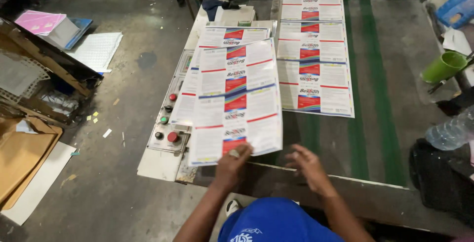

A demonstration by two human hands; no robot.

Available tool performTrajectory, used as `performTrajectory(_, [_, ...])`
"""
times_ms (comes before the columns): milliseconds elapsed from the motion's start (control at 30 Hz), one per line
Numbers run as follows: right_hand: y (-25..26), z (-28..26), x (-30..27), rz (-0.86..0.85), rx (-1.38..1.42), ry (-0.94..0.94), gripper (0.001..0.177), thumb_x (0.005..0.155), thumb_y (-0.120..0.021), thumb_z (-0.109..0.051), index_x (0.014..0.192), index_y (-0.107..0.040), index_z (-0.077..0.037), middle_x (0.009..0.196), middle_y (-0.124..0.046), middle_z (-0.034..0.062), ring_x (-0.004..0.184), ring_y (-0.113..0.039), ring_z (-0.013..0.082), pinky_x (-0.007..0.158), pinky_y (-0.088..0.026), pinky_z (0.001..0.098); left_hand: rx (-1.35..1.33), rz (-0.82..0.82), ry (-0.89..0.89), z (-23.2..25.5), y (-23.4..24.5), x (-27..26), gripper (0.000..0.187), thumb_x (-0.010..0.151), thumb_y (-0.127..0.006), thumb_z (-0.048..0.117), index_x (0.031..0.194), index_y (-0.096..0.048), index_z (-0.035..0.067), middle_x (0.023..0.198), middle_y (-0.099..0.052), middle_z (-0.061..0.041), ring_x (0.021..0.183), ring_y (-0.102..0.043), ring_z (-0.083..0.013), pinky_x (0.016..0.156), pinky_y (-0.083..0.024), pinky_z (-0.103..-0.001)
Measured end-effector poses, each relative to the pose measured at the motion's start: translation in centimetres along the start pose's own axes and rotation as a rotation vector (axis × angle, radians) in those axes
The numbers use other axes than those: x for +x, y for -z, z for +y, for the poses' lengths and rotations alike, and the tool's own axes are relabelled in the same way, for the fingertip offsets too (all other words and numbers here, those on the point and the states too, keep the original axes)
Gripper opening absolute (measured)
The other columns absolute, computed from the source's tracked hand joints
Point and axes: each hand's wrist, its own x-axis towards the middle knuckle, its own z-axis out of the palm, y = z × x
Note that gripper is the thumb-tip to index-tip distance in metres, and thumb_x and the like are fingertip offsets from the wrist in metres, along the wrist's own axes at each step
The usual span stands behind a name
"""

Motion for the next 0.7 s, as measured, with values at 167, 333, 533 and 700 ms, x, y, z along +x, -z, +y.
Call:
performTrajectory(167, [-1.6,0.0,-1.5,-0.120,0.095,-0.007,0.045,0.093,-0.063,-0.026,0.136,-0.055,-0.013,0.112,-0.072,0.0039,0.087,-0.071,0.0139,0.055,-0.055,0.0303,-0.054,-0.098,-0.022,5.9,-4.3,2.2,0.040,0.083,-0.073,0.014,0.121,-0.066,0.004,0.124,-0.069,-0.016,0.112,-0.069,-0.0351,0.095,-0.054,-0.046])
performTrajectory(333, [4.1,2.4,-0.6,0.113,0.158,0.061,0.034,0.098,-0.062,-0.021,0.128,-0.060,-0.005,0.099,-0.072,0.0087,0.074,-0.067,0.0157,0.049,-0.050,0.0298,-0.044,-0.273,0.072,0.6,-5.5,3.4,0.034,0.090,-0.073,0.023,0.118,-0.065,0.005,0.119,-0.071,-0.015,0.110,-0.068,-0.0348,0.097,-0.052,-0.047])
performTrajectory(533, [9.7,1.9,-4.3,0.287,0.222,0.186,0.027,0.102,-0.062,-0.017,0.125,-0.060,-0.004,0.097,-0.072,0.0059,0.073,-0.066,0.0158,0.048,-0.047,0.0294,0.251,-0.202,0.174,-8.7,-2.3,4.8,0.059,0.091,-0.069,0.034,0.136,-0.057,-0.002,0.139,-0.061,-0.026,0.132,-0.054,-0.0428,0.110,-0.040,-0.052])
performTrajectory(700, [12.7,5.4,-8.2,0.560,0.113,0.028,0.026,0.102,-0.061,-0.015,0.124,-0.060,-0.001,0.101,-0.071,0.0109,0.077,-0.068,0.0198,0.050,-0.048,0.0320,0.395,-0.302,0.182,-11.2,-2.2,1.9,0.085,0.077,-0.072,0.044,0.136,-0.050,-0.013,0.143,-0.050,-0.033,0.134,-0.044,-0.0497,0.108,-0.032,-0.061])
